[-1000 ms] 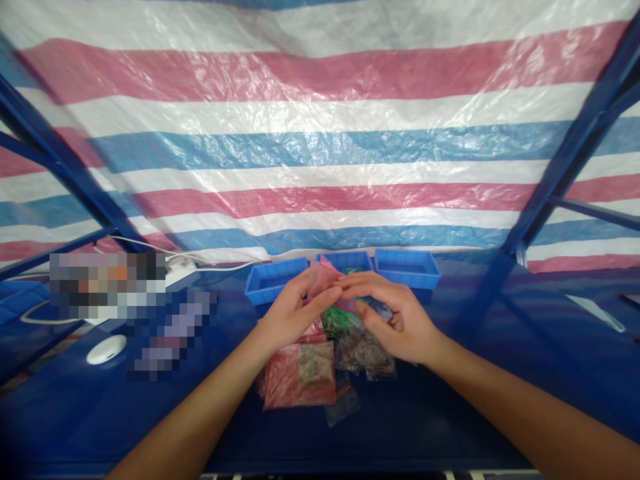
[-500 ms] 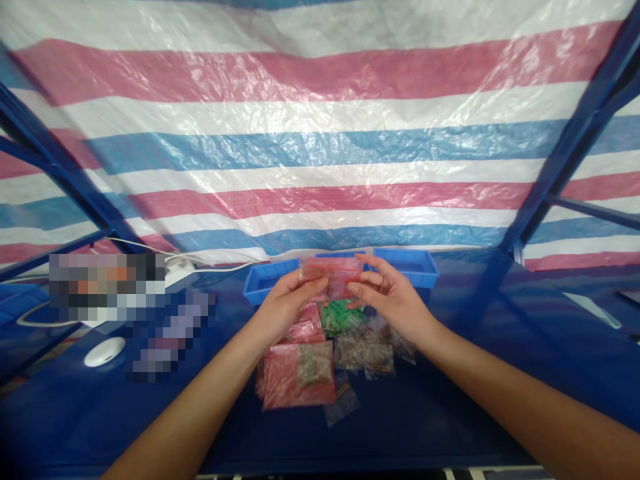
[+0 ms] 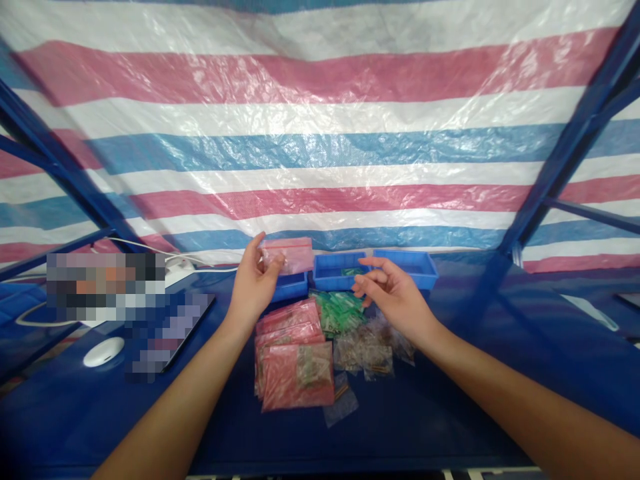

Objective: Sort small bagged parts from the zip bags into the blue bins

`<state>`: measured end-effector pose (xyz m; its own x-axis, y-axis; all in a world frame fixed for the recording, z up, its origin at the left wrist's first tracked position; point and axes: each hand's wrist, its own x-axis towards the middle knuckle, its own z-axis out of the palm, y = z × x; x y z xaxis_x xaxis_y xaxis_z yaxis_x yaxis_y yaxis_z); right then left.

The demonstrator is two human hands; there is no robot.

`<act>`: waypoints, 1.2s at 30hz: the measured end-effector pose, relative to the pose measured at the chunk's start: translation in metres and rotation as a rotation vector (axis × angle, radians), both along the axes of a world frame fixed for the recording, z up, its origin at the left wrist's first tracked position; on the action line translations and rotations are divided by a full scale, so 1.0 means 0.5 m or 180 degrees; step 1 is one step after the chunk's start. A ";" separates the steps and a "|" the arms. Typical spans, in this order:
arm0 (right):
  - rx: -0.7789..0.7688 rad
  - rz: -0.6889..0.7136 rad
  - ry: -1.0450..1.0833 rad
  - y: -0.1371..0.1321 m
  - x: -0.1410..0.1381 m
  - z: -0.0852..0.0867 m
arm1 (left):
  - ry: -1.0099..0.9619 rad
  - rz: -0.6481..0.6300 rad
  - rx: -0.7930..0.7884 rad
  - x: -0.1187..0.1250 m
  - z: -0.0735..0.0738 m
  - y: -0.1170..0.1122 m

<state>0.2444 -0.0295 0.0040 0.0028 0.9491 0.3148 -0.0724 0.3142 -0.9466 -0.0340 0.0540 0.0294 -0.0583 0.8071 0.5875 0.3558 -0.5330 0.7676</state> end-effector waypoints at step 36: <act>0.0896 -0.0048 -0.2854 -0.028 0.023 0.032 | 0.3237 0.0128 -0.0196 -0.018 -0.007 -0.003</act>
